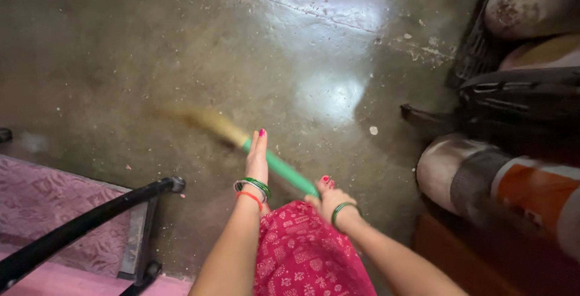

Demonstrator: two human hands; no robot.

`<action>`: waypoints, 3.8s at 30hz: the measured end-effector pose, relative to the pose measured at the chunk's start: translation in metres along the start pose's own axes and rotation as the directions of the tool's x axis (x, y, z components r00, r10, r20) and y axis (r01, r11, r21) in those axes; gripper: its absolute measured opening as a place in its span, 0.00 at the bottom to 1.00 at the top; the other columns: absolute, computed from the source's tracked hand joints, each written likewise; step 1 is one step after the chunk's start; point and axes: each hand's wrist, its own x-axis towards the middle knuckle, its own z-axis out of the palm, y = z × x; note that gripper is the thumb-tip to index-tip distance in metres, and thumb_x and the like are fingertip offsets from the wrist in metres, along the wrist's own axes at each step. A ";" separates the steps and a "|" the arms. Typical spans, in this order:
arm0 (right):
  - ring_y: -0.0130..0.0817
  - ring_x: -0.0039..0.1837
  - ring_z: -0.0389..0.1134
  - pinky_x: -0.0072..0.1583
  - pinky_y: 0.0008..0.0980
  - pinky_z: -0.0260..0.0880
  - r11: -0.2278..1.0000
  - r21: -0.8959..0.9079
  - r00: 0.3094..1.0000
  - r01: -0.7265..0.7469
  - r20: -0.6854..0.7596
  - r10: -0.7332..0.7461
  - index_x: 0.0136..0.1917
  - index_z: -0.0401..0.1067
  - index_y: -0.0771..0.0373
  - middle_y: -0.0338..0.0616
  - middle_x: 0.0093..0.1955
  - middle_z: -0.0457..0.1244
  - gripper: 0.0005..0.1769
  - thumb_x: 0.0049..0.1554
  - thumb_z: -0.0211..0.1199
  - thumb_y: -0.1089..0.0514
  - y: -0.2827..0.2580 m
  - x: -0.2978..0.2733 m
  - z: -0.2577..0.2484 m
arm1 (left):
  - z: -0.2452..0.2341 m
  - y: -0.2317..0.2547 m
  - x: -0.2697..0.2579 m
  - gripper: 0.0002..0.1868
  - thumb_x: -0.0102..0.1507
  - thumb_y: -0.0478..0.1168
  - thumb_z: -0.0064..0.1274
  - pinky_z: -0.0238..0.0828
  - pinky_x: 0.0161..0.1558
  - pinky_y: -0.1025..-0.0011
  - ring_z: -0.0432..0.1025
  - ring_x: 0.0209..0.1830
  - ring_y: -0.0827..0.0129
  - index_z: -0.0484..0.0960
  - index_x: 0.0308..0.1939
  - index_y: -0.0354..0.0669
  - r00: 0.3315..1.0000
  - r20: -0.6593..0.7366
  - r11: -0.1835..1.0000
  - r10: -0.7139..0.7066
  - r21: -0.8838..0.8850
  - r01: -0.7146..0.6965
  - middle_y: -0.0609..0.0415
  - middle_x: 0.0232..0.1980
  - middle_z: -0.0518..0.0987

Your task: The person sweeps a concrete floor using a handheld broom, moving through a hallway and into a bedroom area while clearing debris from corners and along walls.

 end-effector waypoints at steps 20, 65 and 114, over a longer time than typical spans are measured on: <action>0.49 0.62 0.69 0.55 0.53 0.72 0.827 -0.524 0.820 0.203 -0.371 -0.437 0.58 0.67 0.53 0.46 0.60 0.62 0.23 0.51 0.63 0.45 -0.060 0.032 0.054 | -0.130 -0.029 -0.032 0.48 0.64 0.67 0.40 0.35 0.77 0.67 0.45 0.84 0.66 0.51 0.80 0.41 0.992 -0.068 0.992 -0.107 -0.078 0.101 0.53 0.84 0.52; 0.64 0.61 0.69 0.62 0.56 0.69 0.953 0.081 0.862 -0.290 -0.411 0.297 0.61 0.66 0.64 0.64 0.57 0.68 0.40 0.61 0.47 0.24 -0.162 0.042 0.064 | -0.281 -0.037 -0.014 0.48 0.65 0.66 0.38 0.31 0.77 0.67 0.39 0.85 0.67 0.47 0.80 0.41 0.991 -0.115 0.979 -0.071 -0.198 0.047 0.53 0.85 0.46; 0.56 0.59 0.71 0.59 0.52 0.71 0.947 -0.319 0.998 0.037 0.058 -0.020 0.65 0.58 0.55 0.56 0.57 0.68 0.33 0.62 0.44 0.27 -0.019 -0.048 0.071 | -0.146 -0.032 -0.039 0.45 0.65 0.63 0.42 0.38 0.77 0.68 0.48 0.83 0.66 0.52 0.80 0.43 0.998 0.002 0.996 -0.060 -0.060 0.060 0.52 0.84 0.54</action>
